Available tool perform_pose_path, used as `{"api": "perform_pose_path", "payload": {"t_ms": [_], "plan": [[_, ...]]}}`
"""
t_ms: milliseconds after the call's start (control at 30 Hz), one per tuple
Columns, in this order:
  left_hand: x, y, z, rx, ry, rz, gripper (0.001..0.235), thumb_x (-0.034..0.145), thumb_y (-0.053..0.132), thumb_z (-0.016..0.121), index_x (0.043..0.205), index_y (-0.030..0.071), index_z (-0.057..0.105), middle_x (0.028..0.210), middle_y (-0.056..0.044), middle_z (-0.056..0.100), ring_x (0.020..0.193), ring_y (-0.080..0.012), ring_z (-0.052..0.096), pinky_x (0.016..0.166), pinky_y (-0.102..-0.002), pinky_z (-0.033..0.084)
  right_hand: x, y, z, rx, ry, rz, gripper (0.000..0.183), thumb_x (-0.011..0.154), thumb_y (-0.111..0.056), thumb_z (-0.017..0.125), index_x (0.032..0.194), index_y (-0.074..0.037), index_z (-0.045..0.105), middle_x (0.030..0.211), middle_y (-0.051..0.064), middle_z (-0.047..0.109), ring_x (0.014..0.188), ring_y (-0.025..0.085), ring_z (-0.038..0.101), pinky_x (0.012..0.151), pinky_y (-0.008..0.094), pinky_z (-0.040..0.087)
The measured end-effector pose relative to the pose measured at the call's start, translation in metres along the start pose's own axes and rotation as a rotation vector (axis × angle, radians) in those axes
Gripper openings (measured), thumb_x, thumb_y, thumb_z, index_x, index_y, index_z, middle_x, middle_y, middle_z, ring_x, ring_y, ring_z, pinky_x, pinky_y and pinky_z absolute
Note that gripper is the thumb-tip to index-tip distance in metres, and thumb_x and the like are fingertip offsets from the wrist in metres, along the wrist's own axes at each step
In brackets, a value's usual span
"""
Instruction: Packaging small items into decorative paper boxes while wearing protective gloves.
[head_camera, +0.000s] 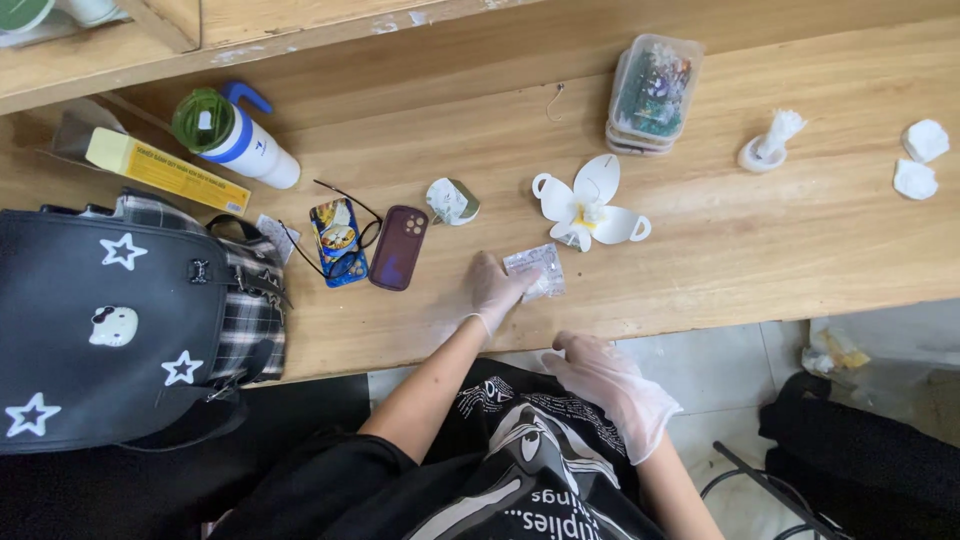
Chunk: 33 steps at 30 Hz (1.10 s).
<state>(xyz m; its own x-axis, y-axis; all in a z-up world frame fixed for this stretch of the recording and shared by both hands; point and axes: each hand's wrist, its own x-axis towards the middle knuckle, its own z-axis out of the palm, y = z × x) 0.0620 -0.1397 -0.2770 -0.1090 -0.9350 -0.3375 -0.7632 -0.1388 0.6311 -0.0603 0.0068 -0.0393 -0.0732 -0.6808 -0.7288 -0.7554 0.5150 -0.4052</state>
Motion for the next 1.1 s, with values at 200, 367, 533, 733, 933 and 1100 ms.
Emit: {"api": "perform_pose_path", "payload": {"t_ms": [200,367,533,733,933,1100], "plan": [[-0.011,0.031,0.014,0.178,-0.055,-0.022,0.085,0.058,0.041,0.089,0.124,0.000,0.057,0.123,-0.023,0.064,0.118,-0.0371,0.062,0.102,-0.044,0.049,-0.001,0.030,0.015,0.100,0.051,0.110,0.049,0.093,-0.046,0.057,0.129,-0.015,0.065,0.128,0.016,0.068,0.125,0.031,0.062,0.104,0.042,0.047],[0.006,-0.005,0.048,-0.007,-0.069,0.088,0.064,0.059,0.026,0.088,0.113,0.003,0.063,0.111,-0.019,0.072,0.107,-0.0335,0.068,0.096,-0.042,0.052,-0.008,0.040,0.013,0.160,0.055,0.139,0.051,0.093,-0.047,0.057,0.132,-0.015,0.065,0.130,0.014,0.069,0.124,0.030,0.064,0.105,0.040,0.048],[-0.027,0.011,-0.005,-0.466,-0.301,0.086,0.051,0.070,0.017,0.087,0.113,0.000,0.064,0.101,-0.009,0.075,0.089,-0.0178,0.073,0.080,-0.030,0.058,0.018,0.061,0.023,0.333,0.192,0.107,0.057,0.091,-0.043,0.064,0.139,-0.012,0.057,0.131,0.015,0.066,0.120,0.029,0.065,0.101,0.040,0.050],[-0.073,0.055,-0.083,-0.818,-0.699,0.090,0.038,0.091,0.025,0.078,0.113,-0.004,0.069,0.095,-0.003,0.073,0.079,-0.0076,0.065,0.066,-0.025,0.053,0.062,0.054,0.034,1.178,0.300,-0.143,0.066,0.088,-0.024,0.074,0.143,-0.003,0.044,0.126,0.014,0.064,0.109,0.022,0.066,0.090,0.036,0.054],[0.001,0.057,-0.139,-0.129,-0.186,0.373,0.059,0.090,0.046,0.078,0.126,0.001,0.066,0.124,-0.015,0.069,0.116,-0.0259,0.066,0.101,-0.040,0.052,0.119,0.076,0.063,1.492,0.291,-0.022,0.045,0.091,-0.019,0.073,0.127,0.004,0.062,0.106,0.011,0.073,0.088,0.018,0.066,0.074,0.033,0.052],[0.067,0.072,-0.167,0.547,0.033,0.307,0.107,0.063,0.035,0.092,0.151,0.008,0.038,0.151,-0.024,0.043,0.134,-0.0390,0.041,0.102,-0.051,0.041,0.170,0.125,0.098,1.366,0.391,0.068,0.041,0.091,-0.018,0.065,0.125,0.006,0.066,0.101,0.010,0.073,0.084,0.019,0.066,0.073,0.033,0.053]]}}
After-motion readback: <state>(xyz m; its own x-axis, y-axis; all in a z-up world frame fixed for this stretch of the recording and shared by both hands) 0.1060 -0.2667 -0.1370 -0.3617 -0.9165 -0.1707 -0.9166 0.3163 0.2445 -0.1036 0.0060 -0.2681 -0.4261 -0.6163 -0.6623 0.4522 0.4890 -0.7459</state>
